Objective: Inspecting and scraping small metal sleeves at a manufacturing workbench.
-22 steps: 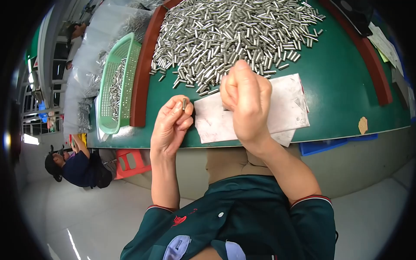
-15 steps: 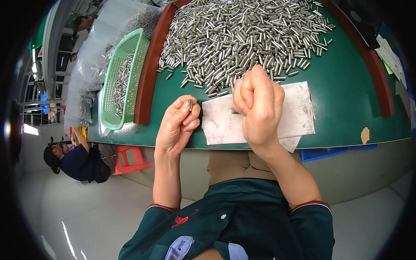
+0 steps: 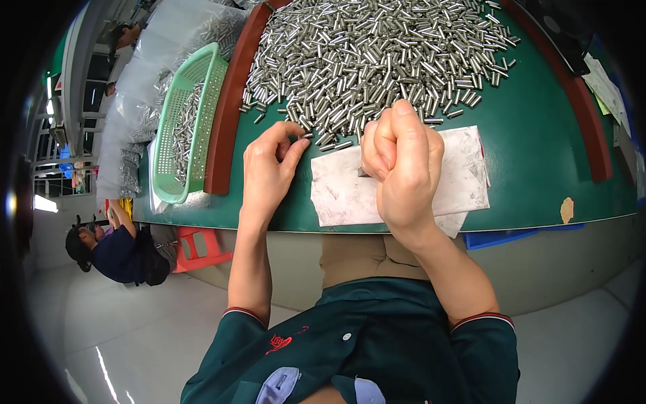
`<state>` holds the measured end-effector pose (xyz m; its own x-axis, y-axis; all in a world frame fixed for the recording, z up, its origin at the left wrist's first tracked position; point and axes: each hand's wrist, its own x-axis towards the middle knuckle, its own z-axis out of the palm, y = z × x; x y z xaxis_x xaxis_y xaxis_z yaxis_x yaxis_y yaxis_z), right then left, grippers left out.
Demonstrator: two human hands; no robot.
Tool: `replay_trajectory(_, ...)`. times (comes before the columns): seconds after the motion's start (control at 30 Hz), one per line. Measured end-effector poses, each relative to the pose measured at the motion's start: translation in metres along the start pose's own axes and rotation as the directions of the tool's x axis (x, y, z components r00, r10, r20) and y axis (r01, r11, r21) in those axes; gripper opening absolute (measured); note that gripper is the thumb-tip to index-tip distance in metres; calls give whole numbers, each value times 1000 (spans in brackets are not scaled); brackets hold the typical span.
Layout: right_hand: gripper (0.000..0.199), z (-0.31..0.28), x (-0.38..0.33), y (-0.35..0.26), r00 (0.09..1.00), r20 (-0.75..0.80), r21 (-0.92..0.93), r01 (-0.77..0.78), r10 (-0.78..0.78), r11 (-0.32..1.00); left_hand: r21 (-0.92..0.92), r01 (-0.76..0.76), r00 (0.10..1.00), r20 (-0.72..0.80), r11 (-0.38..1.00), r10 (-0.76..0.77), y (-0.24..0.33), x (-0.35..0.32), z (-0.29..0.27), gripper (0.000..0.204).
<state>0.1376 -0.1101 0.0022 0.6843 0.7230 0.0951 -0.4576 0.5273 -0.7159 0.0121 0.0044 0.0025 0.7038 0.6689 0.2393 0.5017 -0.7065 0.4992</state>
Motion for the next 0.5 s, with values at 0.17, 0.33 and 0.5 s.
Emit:
replay_trajectory(0.17, 41, 0, 0, 0, 1000, -7, -17, -8, 8, 1000, -265, 145, 986, 115, 953, -118, -5, -7, -2, 9)
replay_trajectory(0.33, 41, 0, 0, 0, 1000, 12, -23, -15, 16, 1000, -854, 423, 906, 389, 303, -168, -14, -15, -7, 11)
replay_trajectory(0.5, 42, 0, 1, -1, 1000, 13, -19, -17, 17, 1000, -867, 447, 893, 415, 223, -174, -17, -17, -6, 14)
